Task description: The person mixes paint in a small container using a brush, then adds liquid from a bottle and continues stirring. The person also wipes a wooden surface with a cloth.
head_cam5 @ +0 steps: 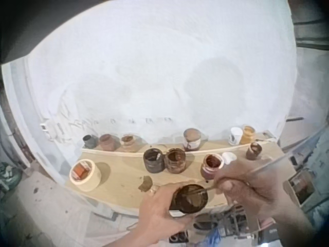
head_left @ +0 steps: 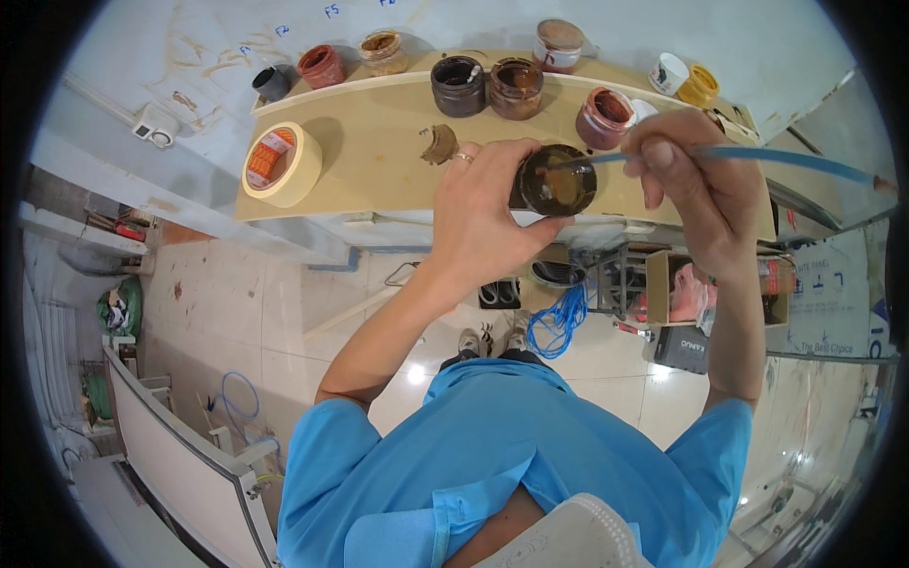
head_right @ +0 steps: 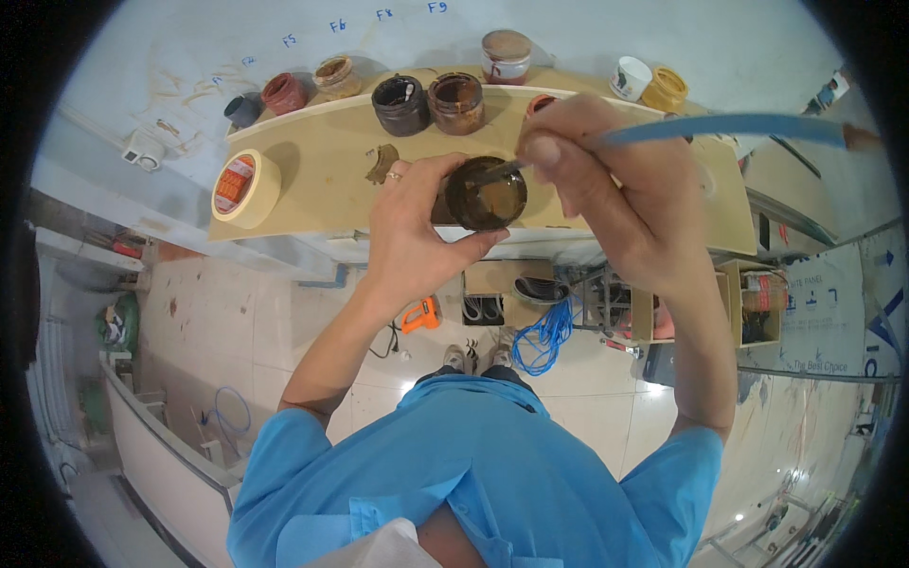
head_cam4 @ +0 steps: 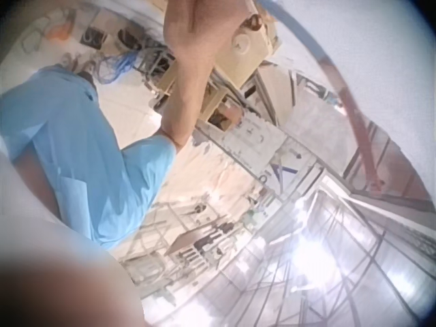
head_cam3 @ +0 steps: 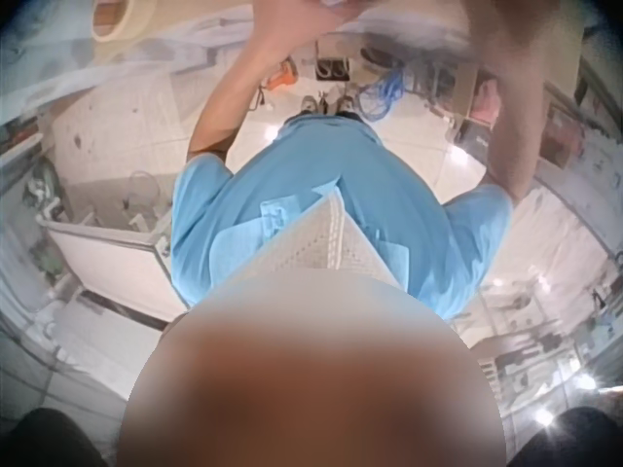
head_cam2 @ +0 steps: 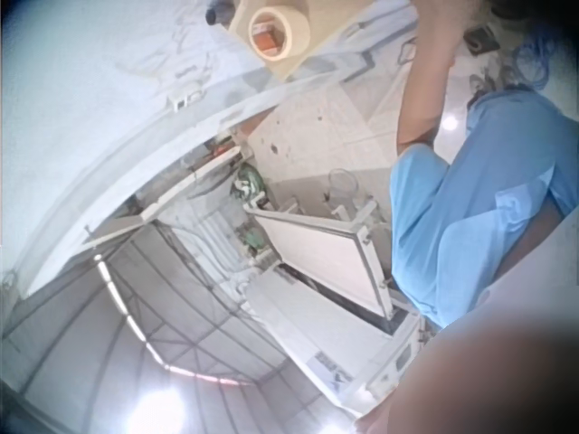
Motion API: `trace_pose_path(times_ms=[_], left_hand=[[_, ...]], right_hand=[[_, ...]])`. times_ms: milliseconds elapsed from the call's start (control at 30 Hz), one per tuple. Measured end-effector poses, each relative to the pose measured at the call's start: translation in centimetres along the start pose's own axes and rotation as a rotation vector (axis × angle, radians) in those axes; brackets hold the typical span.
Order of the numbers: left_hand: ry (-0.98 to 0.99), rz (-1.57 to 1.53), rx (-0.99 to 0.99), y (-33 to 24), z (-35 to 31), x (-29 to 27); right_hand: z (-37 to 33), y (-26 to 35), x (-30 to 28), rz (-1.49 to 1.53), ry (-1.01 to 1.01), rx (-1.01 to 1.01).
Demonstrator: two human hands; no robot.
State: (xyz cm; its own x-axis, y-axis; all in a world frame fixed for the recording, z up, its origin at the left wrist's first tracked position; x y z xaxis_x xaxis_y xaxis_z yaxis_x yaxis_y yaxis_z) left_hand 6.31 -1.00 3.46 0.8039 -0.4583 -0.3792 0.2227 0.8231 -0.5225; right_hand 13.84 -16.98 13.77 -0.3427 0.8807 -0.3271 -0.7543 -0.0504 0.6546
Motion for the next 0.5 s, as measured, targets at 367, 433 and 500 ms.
trace_pose_path(times_ms=[367,433,500], left_hand=[[0.058,-0.144,0.026,-1.9,-2.9,0.3],[0.076,-0.168,0.037,-2.1,-3.2,0.5],[0.079,-0.209,0.041,-2.4,-3.5,0.8]], right_hand=[[-4.9,3.3,-3.7,-0.222,-0.139,0.047],[-5.8,3.6,-2.8,-0.162,-0.037,0.038],[-6.5,3.6,-2.7,-0.256,-0.019,0.058]])
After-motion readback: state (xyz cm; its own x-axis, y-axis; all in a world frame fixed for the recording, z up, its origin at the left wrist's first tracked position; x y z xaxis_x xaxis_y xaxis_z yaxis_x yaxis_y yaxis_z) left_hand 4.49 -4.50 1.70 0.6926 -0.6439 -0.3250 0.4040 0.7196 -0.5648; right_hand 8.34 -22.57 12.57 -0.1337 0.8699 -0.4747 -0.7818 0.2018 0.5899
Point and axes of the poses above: each hand's wrist, its own z-axis towards the middle knuckle, its own x-axis out of the palm, y = z × x, the point moved 9 cm from there along z, towards the middle knuckle, and after that the axes turned 15 degrees about -y, right-handed, at the moved point
